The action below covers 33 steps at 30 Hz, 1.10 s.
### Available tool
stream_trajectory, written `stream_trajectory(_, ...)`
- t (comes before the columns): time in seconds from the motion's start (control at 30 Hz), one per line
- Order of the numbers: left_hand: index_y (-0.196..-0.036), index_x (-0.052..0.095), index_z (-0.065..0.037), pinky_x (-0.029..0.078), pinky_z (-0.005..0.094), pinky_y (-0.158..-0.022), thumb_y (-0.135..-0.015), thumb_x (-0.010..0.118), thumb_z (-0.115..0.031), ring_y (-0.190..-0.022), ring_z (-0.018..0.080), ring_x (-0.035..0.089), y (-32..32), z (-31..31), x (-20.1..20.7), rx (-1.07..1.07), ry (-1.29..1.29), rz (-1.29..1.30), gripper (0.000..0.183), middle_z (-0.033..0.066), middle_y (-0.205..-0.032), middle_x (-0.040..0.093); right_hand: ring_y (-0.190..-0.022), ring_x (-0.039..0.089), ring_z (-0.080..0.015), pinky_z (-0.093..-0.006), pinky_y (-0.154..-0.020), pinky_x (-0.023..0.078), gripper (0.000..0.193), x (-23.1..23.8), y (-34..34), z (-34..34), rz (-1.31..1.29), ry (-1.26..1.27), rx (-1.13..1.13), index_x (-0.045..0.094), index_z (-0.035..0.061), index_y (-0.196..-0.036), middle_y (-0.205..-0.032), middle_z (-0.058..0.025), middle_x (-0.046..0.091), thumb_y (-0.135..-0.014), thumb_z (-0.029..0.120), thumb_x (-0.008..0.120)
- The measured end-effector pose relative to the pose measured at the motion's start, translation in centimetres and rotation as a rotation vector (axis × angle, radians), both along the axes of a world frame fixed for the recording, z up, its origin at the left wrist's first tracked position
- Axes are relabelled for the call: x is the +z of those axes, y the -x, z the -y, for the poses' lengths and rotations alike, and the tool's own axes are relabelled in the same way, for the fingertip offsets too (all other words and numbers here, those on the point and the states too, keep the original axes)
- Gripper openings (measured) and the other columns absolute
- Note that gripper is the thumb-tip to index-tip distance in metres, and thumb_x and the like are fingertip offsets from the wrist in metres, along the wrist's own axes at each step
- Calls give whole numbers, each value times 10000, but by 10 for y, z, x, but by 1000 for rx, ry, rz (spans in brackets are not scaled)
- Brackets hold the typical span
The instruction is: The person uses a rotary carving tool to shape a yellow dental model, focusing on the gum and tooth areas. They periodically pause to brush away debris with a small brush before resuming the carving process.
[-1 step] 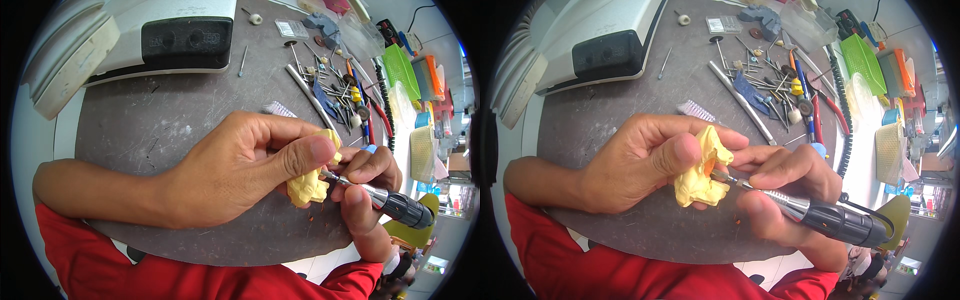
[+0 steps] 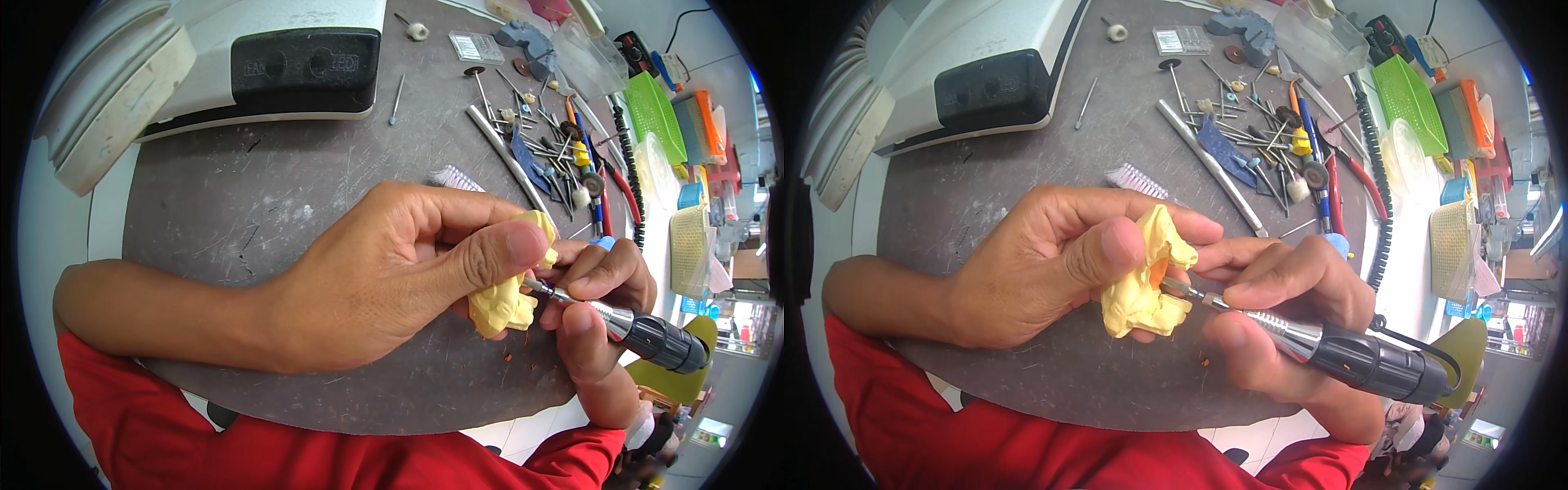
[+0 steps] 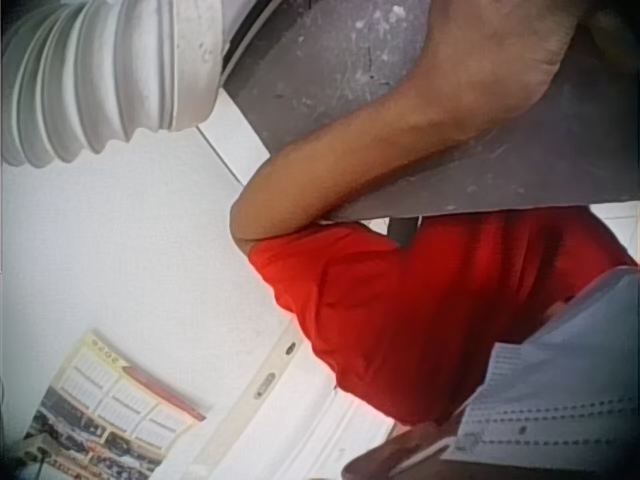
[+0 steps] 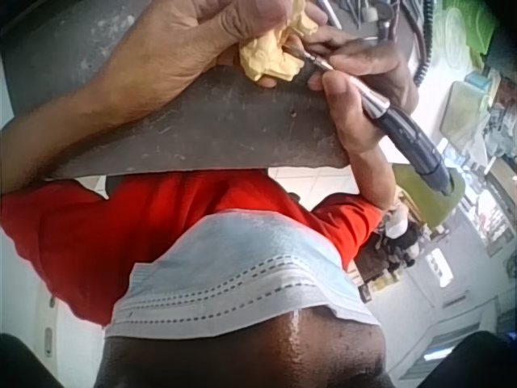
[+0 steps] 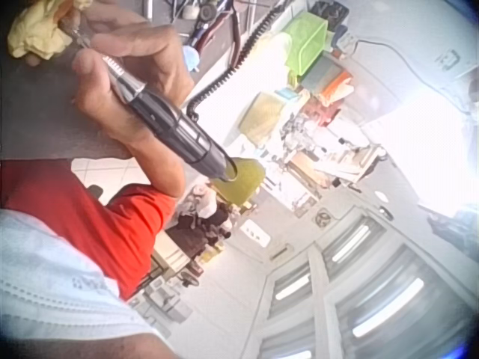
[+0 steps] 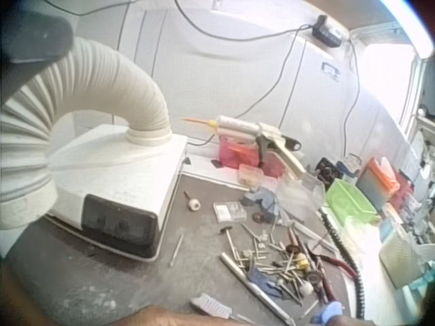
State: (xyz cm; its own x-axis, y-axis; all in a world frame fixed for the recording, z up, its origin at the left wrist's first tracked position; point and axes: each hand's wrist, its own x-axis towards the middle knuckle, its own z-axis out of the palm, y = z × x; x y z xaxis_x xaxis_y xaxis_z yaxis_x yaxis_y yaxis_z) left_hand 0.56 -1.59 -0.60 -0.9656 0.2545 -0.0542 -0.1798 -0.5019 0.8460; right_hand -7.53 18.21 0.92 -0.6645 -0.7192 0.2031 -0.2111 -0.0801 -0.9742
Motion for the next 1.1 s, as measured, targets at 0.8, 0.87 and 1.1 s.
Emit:
stream_trajectory(0.8,-1254,484,75,542,268,-786,-948,465,-444,-917,156,638,1,1,0,-13,-15,-7,603,115,-999,630,-1016,624,-332,-440,-894,503,214,1,6,-8,83,30,70,547,22,-891,-877,-159,636,-770,22,724)
stream_trajectory(0.87,-1253,484,75,541,268,-787,-948,465,-445,-919,156,637,0,0,0,-9,-10,-4,603,113,-996,630,-1011,626,-333,-440,-891,505,215,3,2,-7,130,26,36,550,20,-890,-872,-158,636,-768,20,726)
stream_trajectory(1.1,-1254,485,74,539,269,-793,-948,465,-445,-925,156,637,0,0,0,-8,-2,-10,603,114,-1000,631,-1020,622,-332,-442,-898,501,211,-2,8,-8,50,52,104,547,20,-893,-859,-152,632,-772,17,720)
